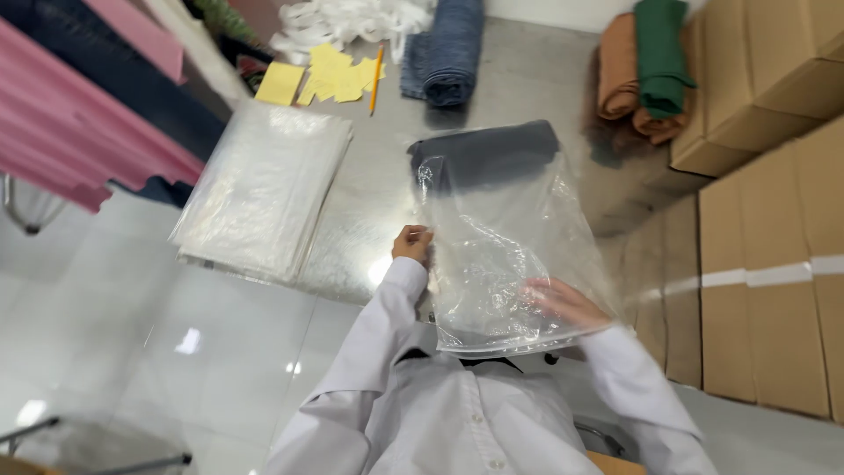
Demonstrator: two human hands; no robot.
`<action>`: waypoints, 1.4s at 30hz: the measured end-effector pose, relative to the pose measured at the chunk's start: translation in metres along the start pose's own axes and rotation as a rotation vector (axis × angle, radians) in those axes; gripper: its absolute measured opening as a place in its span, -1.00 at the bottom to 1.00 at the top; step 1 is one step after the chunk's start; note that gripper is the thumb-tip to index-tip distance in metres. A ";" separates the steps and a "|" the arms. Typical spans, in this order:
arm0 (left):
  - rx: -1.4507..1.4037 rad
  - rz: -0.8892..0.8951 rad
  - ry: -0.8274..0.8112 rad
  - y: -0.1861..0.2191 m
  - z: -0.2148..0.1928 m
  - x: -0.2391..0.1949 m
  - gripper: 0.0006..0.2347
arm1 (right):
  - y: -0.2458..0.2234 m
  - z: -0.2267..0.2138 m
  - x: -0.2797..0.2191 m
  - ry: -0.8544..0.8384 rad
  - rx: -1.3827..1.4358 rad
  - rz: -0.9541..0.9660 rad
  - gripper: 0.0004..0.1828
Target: The person places a folded dark garment into a clear plastic bag and seals it. They then place the packaged item into a cardboard box, close the box, and secure it by tying a white ribbon around it.
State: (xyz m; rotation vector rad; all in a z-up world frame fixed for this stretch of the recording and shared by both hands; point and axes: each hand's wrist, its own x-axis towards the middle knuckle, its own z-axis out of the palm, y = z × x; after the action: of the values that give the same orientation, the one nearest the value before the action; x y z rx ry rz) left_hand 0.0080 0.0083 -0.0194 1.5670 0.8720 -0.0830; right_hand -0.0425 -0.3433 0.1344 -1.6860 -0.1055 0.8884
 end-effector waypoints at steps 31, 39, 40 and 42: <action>-0.305 -0.122 -0.475 -0.015 -0.112 -0.109 -0.68 | 0.173 -0.021 -0.070 0.762 0.363 0.064 -0.62; -0.242 0.011 -0.387 -0.073 -0.094 -0.086 -0.79 | 0.170 -0.026 -0.077 0.656 0.410 0.090 -0.70; -0.247 0.013 -0.380 -0.072 -0.102 -0.096 -0.79 | 0.171 -0.029 -0.077 0.648 0.405 0.087 -0.70; -0.138 0.081 -0.385 -0.071 -0.115 -0.118 -0.68 | 0.175 -0.037 -0.076 0.615 0.424 0.110 -0.76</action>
State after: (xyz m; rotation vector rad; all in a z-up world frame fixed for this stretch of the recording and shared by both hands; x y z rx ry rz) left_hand -0.1641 0.0485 0.0095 1.3945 0.5005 -0.2530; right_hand -0.1392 -0.4683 0.0216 -1.4975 0.5593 0.3973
